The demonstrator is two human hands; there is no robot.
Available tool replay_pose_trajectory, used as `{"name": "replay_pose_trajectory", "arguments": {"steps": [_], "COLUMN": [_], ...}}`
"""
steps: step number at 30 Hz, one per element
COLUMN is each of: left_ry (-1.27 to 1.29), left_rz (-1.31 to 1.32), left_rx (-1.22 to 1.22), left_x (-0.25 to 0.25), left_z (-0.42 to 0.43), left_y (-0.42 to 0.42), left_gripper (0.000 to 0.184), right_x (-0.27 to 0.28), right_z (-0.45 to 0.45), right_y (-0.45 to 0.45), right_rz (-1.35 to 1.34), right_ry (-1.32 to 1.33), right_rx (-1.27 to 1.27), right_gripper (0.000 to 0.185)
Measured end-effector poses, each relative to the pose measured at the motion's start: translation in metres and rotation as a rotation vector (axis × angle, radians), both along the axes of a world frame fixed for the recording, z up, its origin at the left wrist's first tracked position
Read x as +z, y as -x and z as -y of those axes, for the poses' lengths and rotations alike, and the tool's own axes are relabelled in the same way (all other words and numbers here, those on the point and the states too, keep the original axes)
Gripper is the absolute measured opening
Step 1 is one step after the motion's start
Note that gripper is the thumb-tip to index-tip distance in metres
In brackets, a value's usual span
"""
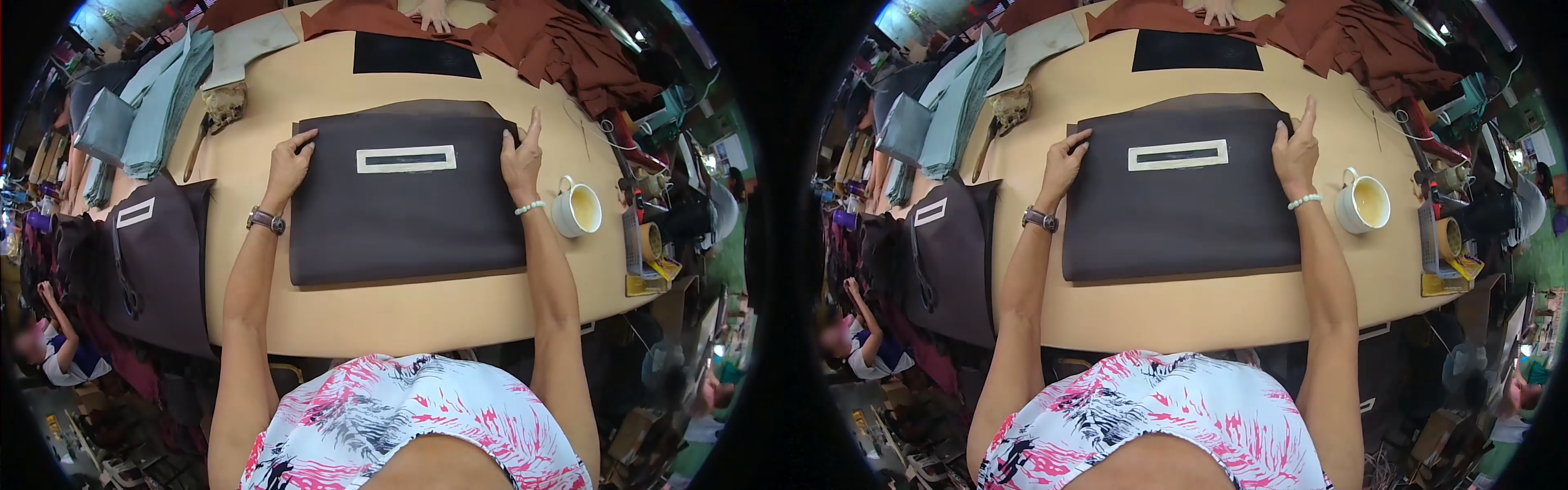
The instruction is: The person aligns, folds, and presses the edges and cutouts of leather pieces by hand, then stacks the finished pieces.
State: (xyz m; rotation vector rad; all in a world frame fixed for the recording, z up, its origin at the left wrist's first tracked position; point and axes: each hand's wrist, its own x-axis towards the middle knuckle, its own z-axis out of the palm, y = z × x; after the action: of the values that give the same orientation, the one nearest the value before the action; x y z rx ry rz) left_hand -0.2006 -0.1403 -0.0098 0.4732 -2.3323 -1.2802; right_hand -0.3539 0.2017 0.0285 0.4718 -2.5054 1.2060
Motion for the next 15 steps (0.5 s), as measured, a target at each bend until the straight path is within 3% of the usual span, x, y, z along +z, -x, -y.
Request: {"name": "replay_pose_trajectory", "arguments": {"steps": [7,15], "left_ry": [0.154,0.203], "left_rz": [-0.006,0.107], "left_rx": [0.017,0.08], "left_x": [0.002,0.001], "left_z": [0.008,0.012], "left_y": [0.013,0.026], "left_gripper": [0.027,0.029], "right_x": [-0.023,-0.021], "right_z": [0.007,0.025], "right_y": [0.036,0.063], "right_rz": [0.018,0.119], "right_ry": [-0.279,-0.272], "right_rx": [-0.005,-0.154], "right_gripper": [0.069,0.073]}}
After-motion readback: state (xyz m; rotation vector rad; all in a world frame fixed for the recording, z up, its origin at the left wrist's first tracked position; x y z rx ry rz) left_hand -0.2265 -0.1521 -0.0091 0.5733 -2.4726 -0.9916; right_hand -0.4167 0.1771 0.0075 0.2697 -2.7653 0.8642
